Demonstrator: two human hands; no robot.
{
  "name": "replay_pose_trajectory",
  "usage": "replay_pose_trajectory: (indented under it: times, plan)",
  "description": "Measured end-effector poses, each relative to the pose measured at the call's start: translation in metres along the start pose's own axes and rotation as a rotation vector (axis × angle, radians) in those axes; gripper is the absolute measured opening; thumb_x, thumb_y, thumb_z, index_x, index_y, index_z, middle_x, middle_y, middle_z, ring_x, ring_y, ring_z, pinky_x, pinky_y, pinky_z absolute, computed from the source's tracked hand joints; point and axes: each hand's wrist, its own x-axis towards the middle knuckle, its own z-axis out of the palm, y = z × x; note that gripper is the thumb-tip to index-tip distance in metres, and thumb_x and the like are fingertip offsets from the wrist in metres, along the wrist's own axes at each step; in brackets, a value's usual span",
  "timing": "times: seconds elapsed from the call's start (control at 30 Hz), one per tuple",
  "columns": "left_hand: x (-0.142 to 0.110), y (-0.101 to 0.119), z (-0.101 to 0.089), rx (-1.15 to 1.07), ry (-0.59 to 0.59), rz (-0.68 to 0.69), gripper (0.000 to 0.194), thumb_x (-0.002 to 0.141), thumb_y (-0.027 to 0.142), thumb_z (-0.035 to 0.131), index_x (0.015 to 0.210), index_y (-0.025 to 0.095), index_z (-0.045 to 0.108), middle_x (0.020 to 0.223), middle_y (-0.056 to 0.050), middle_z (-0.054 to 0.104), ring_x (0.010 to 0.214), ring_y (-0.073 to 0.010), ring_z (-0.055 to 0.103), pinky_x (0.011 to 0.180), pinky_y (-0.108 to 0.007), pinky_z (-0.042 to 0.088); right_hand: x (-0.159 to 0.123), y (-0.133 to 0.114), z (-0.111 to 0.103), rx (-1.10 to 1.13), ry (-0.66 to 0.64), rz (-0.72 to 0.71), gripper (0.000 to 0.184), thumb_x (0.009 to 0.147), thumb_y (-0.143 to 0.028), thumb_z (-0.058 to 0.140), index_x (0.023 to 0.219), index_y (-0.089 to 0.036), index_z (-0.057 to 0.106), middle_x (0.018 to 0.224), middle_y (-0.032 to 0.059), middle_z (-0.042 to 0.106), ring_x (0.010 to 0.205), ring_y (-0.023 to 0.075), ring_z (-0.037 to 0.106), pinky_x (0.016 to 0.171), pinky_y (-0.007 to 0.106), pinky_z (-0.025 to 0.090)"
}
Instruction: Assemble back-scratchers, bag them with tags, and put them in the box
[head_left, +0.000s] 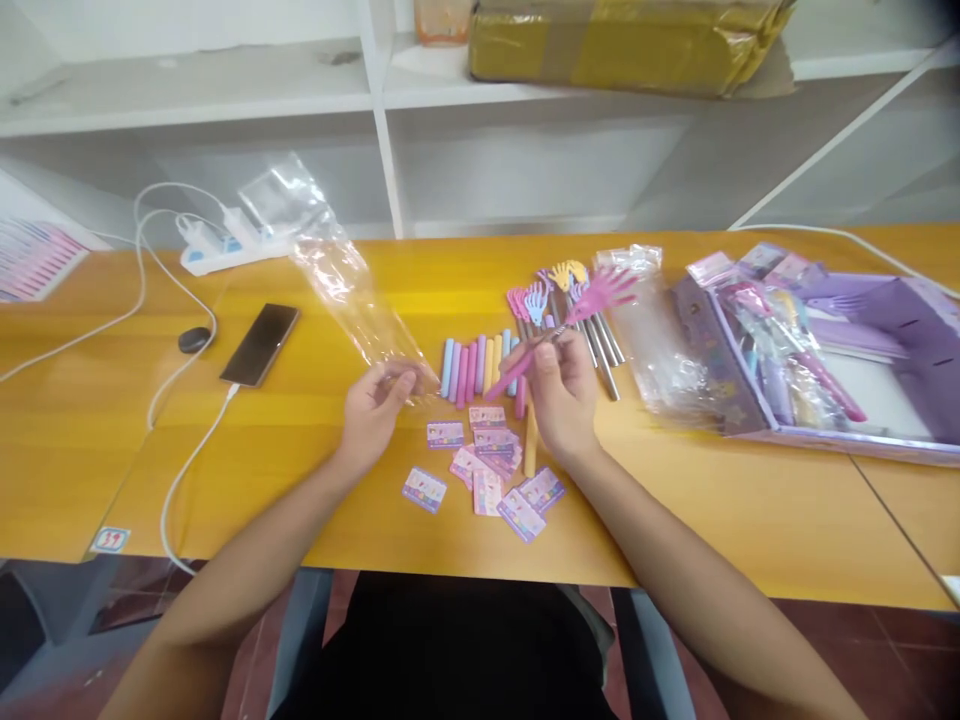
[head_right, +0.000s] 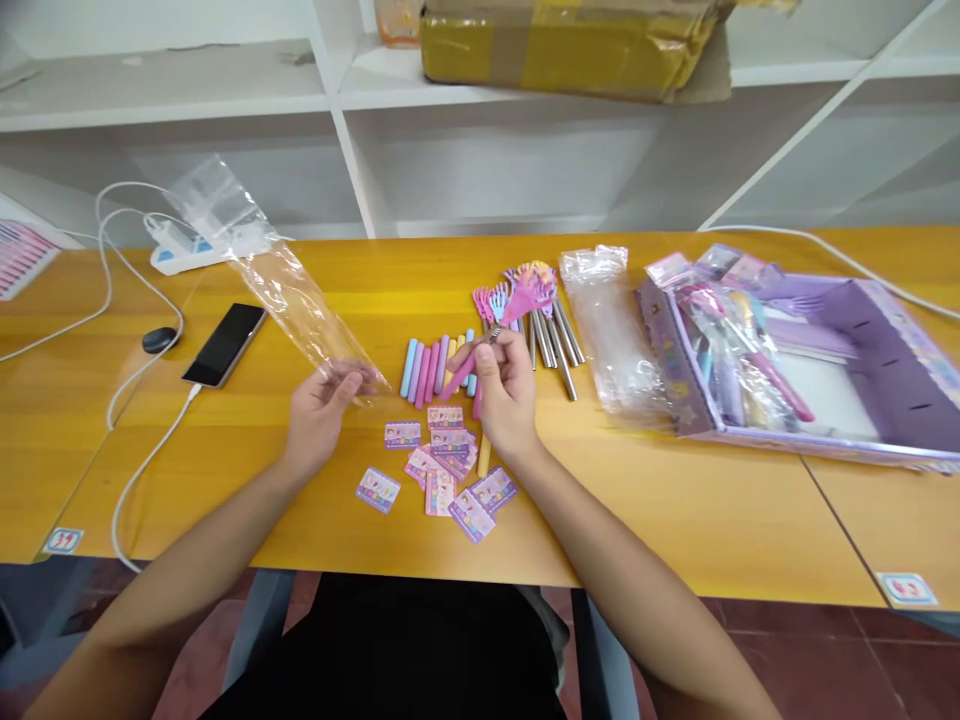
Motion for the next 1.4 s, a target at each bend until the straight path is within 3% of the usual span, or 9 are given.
replay_pose_trajectory:
  times: [0.07, 0.2, 0.4, 0.73, 0.97, 1.4]
  plan:
    - [0.005, -0.002, -0.003, -0.007, 0.073, 0.0, 0.034, 0.098, 0.053, 0.079, 0.103, 0.02, 0.077, 0.111, -0.008, 0.079, 0.099, -0.0202, 0.074, 0.087, -0.033, 0.063, -0.002, -0.003, -0.002, -0.159, -0.066, -0.095, 0.021, 0.109, -0.05, 0.062, 0.107, -0.029, 0.06, 0.087, 0.0008, 0.069, 0.072, 0.0188, 0.066, 0.067, 0.035, 0.054]
    - [0.011, -0.004, -0.005, -0.11, 0.142, -0.026, 0.036, 0.093, 0.053, 0.085, 0.103, 0.019, 0.078, 0.108, -0.007, 0.081, 0.096, -0.019, 0.076, 0.083, -0.03, 0.063, -0.011, -0.001, 0.001, -0.439, -0.261, -0.312, 0.013, 0.104, -0.035, 0.074, 0.098, -0.026, 0.068, 0.092, 0.0041, 0.073, 0.078, 0.0189, 0.066, 0.067, 0.033, 0.049]
    - [0.017, 0.002, -0.004, -0.357, 0.245, -0.055, 0.038, 0.08, 0.048, 0.097, 0.092, 0.017, 0.079, 0.099, -0.007, 0.083, 0.093, -0.019, 0.079, 0.081, -0.029, 0.063, -0.018, 0.012, 0.005, -0.642, -0.353, -0.334, 0.023, 0.106, -0.032, 0.071, 0.087, -0.023, 0.06, 0.085, 0.0024, 0.065, 0.071, 0.0159, 0.057, 0.061, 0.03, 0.041]
    - [0.015, 0.003, 0.001, -0.497, 0.202, -0.185, 0.037, 0.074, 0.042, 0.102, 0.091, 0.016, 0.083, 0.1, -0.008, 0.085, 0.097, -0.0198, 0.08, 0.086, -0.029, 0.064, -0.015, 0.011, 0.002, -0.598, -0.384, -0.329, 0.021, 0.105, -0.03, 0.072, 0.089, -0.023, 0.06, 0.081, 0.0004, 0.06, 0.07, 0.0154, 0.055, 0.064, 0.029, 0.042]
    - [0.022, 0.01, -0.008, -0.575, 0.264, -0.195, 0.034, 0.073, 0.038, 0.104, 0.085, 0.016, 0.082, 0.091, -0.004, 0.083, 0.084, -0.0133, 0.077, 0.078, -0.023, 0.062, -0.014, 0.01, 0.0, -0.566, -0.387, -0.341, 0.02, 0.104, -0.03, 0.072, 0.09, -0.023, 0.061, 0.079, 0.0004, 0.061, 0.07, 0.0158, 0.057, 0.064, 0.029, 0.043]
    - [0.007, 0.002, 0.009, -0.575, 0.136, -0.294, 0.038, 0.068, 0.04, 0.106, 0.087, 0.016, 0.083, 0.095, -0.005, 0.083, 0.086, -0.0143, 0.077, 0.081, -0.025, 0.064, -0.017, 0.012, 0.003, -0.607, -0.397, -0.35, 0.023, 0.104, -0.028, 0.072, 0.087, -0.023, 0.058, 0.08, -0.0002, 0.057, 0.069, 0.015, 0.053, 0.063, 0.028, 0.041]
